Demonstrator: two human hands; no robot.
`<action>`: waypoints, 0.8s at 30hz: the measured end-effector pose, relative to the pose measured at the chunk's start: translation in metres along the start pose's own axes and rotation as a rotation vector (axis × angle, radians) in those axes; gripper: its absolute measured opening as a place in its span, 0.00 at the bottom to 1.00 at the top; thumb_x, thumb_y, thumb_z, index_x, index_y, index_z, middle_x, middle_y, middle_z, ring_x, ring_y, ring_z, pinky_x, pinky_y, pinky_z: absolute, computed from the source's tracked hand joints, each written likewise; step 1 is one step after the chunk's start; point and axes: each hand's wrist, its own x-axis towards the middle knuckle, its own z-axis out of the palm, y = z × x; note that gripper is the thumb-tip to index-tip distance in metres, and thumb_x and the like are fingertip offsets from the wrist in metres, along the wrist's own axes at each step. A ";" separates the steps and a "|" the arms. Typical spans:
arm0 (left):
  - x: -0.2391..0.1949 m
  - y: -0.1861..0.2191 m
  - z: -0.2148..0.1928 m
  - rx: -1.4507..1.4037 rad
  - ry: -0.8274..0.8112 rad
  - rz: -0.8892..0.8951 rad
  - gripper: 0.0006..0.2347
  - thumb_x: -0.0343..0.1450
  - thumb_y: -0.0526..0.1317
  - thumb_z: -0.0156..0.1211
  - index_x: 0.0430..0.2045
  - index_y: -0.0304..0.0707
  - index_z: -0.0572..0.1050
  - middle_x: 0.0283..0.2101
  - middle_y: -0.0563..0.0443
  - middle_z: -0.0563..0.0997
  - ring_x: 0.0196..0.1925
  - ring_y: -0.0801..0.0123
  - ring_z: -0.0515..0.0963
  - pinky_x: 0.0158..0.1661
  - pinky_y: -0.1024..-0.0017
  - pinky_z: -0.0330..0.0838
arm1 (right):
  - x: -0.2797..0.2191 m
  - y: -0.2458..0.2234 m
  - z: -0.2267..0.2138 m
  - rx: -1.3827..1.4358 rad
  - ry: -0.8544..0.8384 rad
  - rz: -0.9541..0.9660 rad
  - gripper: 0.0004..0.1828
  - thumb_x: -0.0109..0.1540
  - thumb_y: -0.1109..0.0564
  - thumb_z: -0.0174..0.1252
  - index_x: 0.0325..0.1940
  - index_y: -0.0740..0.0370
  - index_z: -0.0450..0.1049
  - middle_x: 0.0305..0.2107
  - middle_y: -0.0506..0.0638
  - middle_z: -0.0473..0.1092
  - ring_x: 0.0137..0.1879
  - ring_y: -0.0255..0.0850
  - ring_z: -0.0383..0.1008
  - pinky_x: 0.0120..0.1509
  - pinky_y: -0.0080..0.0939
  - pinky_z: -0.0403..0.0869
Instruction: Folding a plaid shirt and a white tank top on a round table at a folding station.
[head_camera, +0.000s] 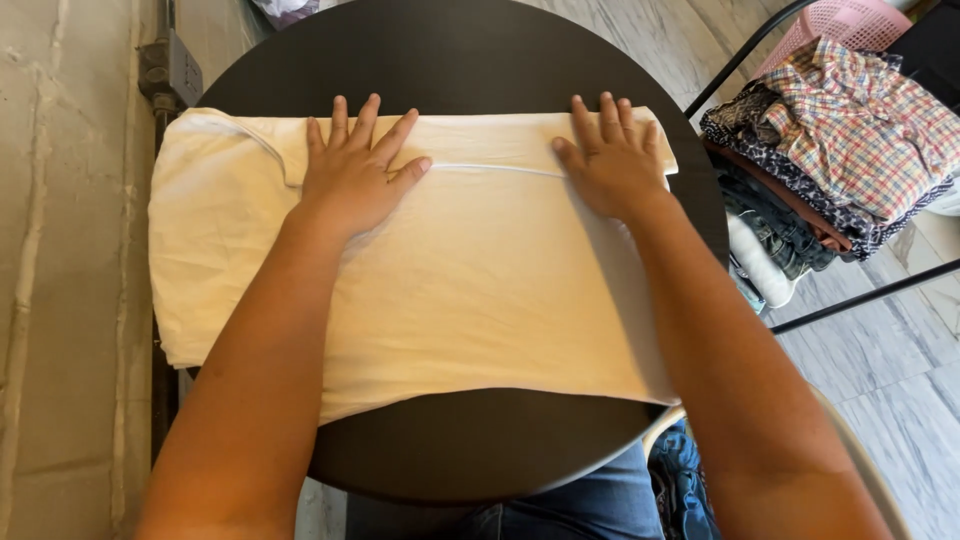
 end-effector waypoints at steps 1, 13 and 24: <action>-0.001 0.000 0.000 -0.002 0.002 0.002 0.32 0.72 0.67 0.23 0.75 0.70 0.42 0.80 0.51 0.35 0.80 0.49 0.27 0.71 0.46 0.20 | -0.006 0.003 -0.004 -0.046 -0.018 0.028 0.42 0.67 0.28 0.20 0.83 0.42 0.31 0.80 0.53 0.28 0.84 0.48 0.21 0.80 0.64 0.26; 0.006 -0.010 0.011 -0.006 0.123 0.059 0.28 0.77 0.63 0.32 0.75 0.65 0.52 0.80 0.39 0.44 0.80 0.40 0.36 0.70 0.36 0.25 | -0.101 -0.020 0.009 -0.241 0.046 -0.080 0.39 0.70 0.34 0.34 0.84 0.40 0.36 0.79 0.59 0.36 0.84 0.57 0.30 0.81 0.71 0.34; 0.004 -0.026 0.041 0.193 0.678 0.364 0.20 0.78 0.52 0.53 0.55 0.35 0.78 0.71 0.30 0.64 0.73 0.32 0.59 0.67 0.32 0.42 | -0.167 -0.024 0.027 0.026 0.011 -0.266 0.38 0.69 0.32 0.34 0.82 0.39 0.40 0.79 0.58 0.31 0.83 0.52 0.22 0.79 0.61 0.29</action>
